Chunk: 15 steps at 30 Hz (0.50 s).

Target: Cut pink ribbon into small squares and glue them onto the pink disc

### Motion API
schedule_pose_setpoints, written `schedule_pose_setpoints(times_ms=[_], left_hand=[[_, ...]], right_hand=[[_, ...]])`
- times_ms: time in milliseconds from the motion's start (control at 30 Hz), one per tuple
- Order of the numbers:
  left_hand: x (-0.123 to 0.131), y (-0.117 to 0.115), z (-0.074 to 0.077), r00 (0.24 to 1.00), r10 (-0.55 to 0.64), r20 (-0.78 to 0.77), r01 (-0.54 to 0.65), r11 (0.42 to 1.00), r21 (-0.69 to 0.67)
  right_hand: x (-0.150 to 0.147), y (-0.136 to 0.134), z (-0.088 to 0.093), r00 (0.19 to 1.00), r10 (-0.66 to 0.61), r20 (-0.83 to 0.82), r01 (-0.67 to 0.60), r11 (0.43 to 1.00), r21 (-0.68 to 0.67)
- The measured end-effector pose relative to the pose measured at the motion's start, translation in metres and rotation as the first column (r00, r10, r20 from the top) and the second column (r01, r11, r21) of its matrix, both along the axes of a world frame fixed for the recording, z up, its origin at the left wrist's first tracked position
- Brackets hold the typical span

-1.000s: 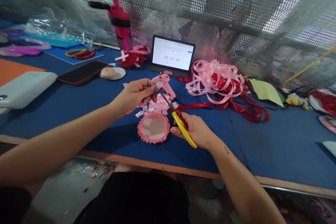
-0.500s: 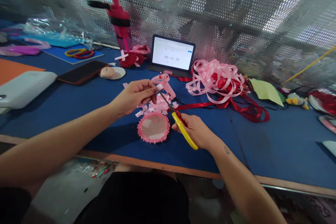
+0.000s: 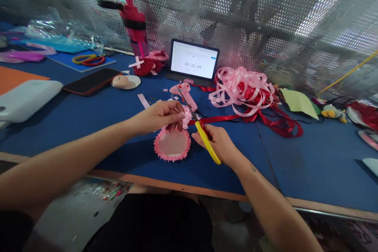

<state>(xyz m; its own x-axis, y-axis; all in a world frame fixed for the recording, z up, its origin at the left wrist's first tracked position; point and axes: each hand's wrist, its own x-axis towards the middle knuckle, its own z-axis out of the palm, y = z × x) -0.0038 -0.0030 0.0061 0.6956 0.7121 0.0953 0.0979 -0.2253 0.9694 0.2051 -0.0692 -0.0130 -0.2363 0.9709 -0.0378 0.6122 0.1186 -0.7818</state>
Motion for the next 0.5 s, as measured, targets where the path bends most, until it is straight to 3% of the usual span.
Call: schedule_pose_setpoints(times_ms=[100,200,333,500], left_hand=[[0.006,-0.011,-0.007,0.977,-0.187,-0.099,0.186,0.982,-0.016],[0.01,-0.016,-0.016,0.955,-0.258,-0.145,0.26,0.966,-0.005],[0.01,-0.016,-0.021,0.95,-0.255,-0.182,0.267,0.963,0.043],[0.008,-0.014,-0.015,0.951,-0.217,-0.219,0.233,0.971,0.052]], right_hand=[[-0.003,-0.002,-0.003,0.997,-0.007,-0.074,0.008,1.0,0.01],[-0.006,-0.004,-0.005,0.993,0.044,-0.106,-0.041,0.999,0.031],[-0.008,-0.005,-0.005,0.993,0.07,-0.091,-0.063,0.995,0.083],[-0.005,-0.005,-0.003,0.992,0.008,-0.128,0.007,0.993,0.118]])
